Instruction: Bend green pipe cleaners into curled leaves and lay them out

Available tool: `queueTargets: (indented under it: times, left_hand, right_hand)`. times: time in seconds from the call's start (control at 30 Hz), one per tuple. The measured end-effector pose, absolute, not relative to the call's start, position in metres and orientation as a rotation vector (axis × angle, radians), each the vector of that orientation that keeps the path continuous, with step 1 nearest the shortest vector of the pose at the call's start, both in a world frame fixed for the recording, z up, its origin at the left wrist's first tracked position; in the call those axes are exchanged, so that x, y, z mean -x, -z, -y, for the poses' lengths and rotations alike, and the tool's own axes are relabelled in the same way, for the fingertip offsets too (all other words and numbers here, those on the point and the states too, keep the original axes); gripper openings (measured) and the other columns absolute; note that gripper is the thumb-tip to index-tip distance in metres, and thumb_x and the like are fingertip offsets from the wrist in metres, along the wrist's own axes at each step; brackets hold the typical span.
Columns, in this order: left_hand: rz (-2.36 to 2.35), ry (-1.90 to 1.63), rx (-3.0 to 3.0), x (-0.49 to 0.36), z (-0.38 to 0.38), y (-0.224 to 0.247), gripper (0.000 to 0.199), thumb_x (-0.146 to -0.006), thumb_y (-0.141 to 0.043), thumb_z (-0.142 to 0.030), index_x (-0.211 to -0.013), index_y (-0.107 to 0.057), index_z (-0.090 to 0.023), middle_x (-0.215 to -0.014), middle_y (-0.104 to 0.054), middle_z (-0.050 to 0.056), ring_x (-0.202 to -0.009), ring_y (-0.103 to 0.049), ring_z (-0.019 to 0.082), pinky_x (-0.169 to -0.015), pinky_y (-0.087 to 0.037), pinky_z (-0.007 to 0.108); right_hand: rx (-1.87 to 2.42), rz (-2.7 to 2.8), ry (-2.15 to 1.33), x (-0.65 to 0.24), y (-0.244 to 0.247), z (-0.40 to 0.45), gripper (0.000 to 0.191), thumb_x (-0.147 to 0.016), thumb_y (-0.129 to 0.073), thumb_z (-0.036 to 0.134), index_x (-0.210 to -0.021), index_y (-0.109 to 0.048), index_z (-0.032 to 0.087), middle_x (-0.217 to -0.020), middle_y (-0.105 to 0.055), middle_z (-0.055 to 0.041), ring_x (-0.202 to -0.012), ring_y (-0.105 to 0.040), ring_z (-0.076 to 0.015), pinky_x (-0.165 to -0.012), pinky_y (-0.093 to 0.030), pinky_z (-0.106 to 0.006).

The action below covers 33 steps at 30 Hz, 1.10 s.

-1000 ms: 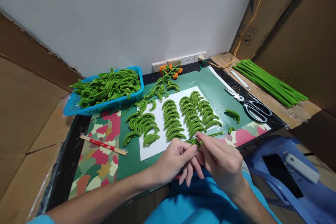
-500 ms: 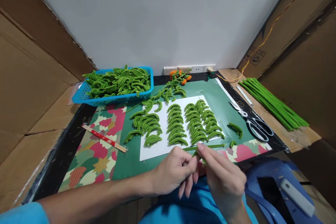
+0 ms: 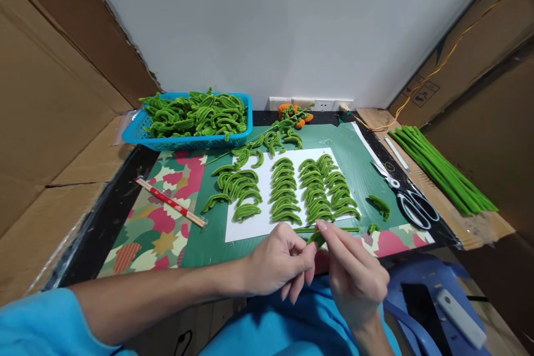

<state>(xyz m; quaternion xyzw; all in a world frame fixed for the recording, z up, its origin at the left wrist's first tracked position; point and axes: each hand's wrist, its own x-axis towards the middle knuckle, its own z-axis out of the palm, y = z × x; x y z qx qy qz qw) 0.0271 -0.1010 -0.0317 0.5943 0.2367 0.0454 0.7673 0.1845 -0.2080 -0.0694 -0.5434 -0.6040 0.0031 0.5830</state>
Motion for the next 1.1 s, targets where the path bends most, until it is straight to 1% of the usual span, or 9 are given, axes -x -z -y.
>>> queueTargets:
  times: [0.13, 0.27, 0.37, 0.43, 0.5, 0.67, 0.77, 0.9, 1.1]
  left_hand:
    - [-0.539, -0.074, -1.308, -0.027, 0.102, 0.035, 0.068, -0.1, -0.065, -0.072, -0.064, -0.065, -0.015, -0.046, -0.063, 0.003, -0.033, -0.049, 0.007, -0.036, -0.038, 0.014]
    - [-0.533, -0.068, -1.322, -0.025, 0.104, 0.037, 0.074, -0.104, -0.051, -0.079, -0.072, -0.068, -0.014, -0.05, -0.065, 0.002, -0.034, -0.05, 0.007, -0.038, -0.041, 0.015]
    - [-0.538, -0.1, -1.381, -0.023, 0.105, 0.037, 0.076, -0.104, -0.05, -0.081, -0.073, -0.068, -0.014, -0.05, -0.065, 0.003, -0.035, -0.05, 0.007, -0.038, -0.039, 0.015]
    - [-0.545, -0.12, -1.432, -0.022, 0.106, 0.036, 0.077, -0.103, -0.049, -0.083, -0.072, -0.068, -0.014, -0.049, -0.064, 0.003, -0.035, -0.049, 0.007, -0.039, -0.038, 0.015]
    - [-0.555, -0.128, -1.468, -0.021, 0.106, 0.035, 0.079, -0.102, -0.048, -0.085, -0.071, -0.067, -0.015, -0.048, -0.063, 0.003, -0.034, -0.048, 0.007, -0.039, -0.038, 0.015]
    - [-0.617, -0.12, -1.504, -0.021, 0.107, 0.036, 0.083, -0.097, -0.046, -0.092, -0.065, -0.06, -0.016, -0.046, -0.064, 0.006, -0.034, -0.047, 0.008, -0.039, -0.036, 0.016]
    - [-0.63, -0.135, -1.502, -0.021, 0.106, 0.037, 0.08, -0.1, -0.047, -0.088, -0.069, -0.062, -0.016, -0.05, -0.067, 0.006, -0.035, -0.05, 0.008, -0.04, -0.036, 0.016]
    - [-0.642, -0.186, -1.47, -0.022, 0.106, 0.036, 0.073, -0.105, -0.051, -0.079, -0.073, -0.067, -0.015, -0.049, -0.066, 0.004, -0.034, -0.047, 0.008, -0.038, -0.034, 0.017]
    - [-0.573, -0.361, -1.647, -0.021, 0.11, 0.034, 0.062, -0.113, -0.055, -0.051, -0.065, -0.068, -0.014, -0.045, -0.065, 0.003, -0.039, -0.05, 0.007, -0.047, -0.042, 0.016]
  right_hand:
    - [1.287, 1.456, 0.198, -0.185, 0.075, 0.209, 0.065, -0.096, -0.065, -0.008, -0.152, -0.071, 0.024, -0.132, -0.084, -0.0101, -0.109, -0.086, -0.0243, -0.099, -0.071, -0.03]
    - [1.223, 1.255, -0.084, -0.184, 0.062, 0.205, 0.054, -0.096, -0.072, -0.003, -0.139, -0.08, 0.03, -0.117, -0.088, -0.0057, -0.1, -0.087, -0.024, -0.087, -0.075, -0.034]
    - [1.207, 1.095, -0.303, -0.18, 0.056, 0.201, 0.046, -0.098, -0.077, 0.007, -0.134, -0.082, 0.035, -0.108, -0.089, -0.0022, -0.088, -0.087, -0.0226, -0.074, -0.075, -0.031]
    - [1.19, 1.111, -0.32, -0.178, 0.057, 0.2, 0.047, -0.099, -0.074, 0.006, -0.134, -0.082, 0.036, -0.107, -0.089, -0.0014, -0.085, -0.087, -0.0219, -0.073, -0.075, -0.031]
    - [1.169, 1.213, -0.21, -0.177, 0.06, 0.202, 0.052, -0.1, -0.068, 0.002, -0.139, -0.08, 0.035, -0.11, -0.089, -0.0035, -0.089, -0.087, -0.0225, -0.077, -0.075, -0.031]
    - [1.197, 1.48, 0.199, -0.176, 0.07, 0.208, 0.062, -0.101, -0.062, -0.003, -0.158, -0.065, 0.021, -0.121, -0.086, -0.0136, -0.1, -0.087, -0.025, -0.085, -0.073, -0.029]
    - [1.203, 1.405, 0.14, -0.176, 0.067, 0.206, 0.062, -0.1, -0.061, -0.004, -0.155, -0.068, 0.022, -0.118, -0.087, -0.0121, -0.098, -0.087, -0.0234, -0.084, -0.073, -0.029]
    - [1.215, 1.24, -0.091, -0.18, 0.057, 0.2, 0.05, -0.096, -0.072, -0.001, -0.137, -0.08, 0.028, -0.109, -0.089, -0.0059, -0.09, -0.087, -0.0214, -0.081, -0.074, -0.029]
    - [1.214, 1.079, -0.19, -0.181, 0.053, 0.203, 0.04, -0.094, -0.078, 0.004, -0.122, -0.087, 0.032, -0.101, -0.09, -0.0003, -0.077, -0.086, -0.0188, -0.071, -0.072, -0.024]
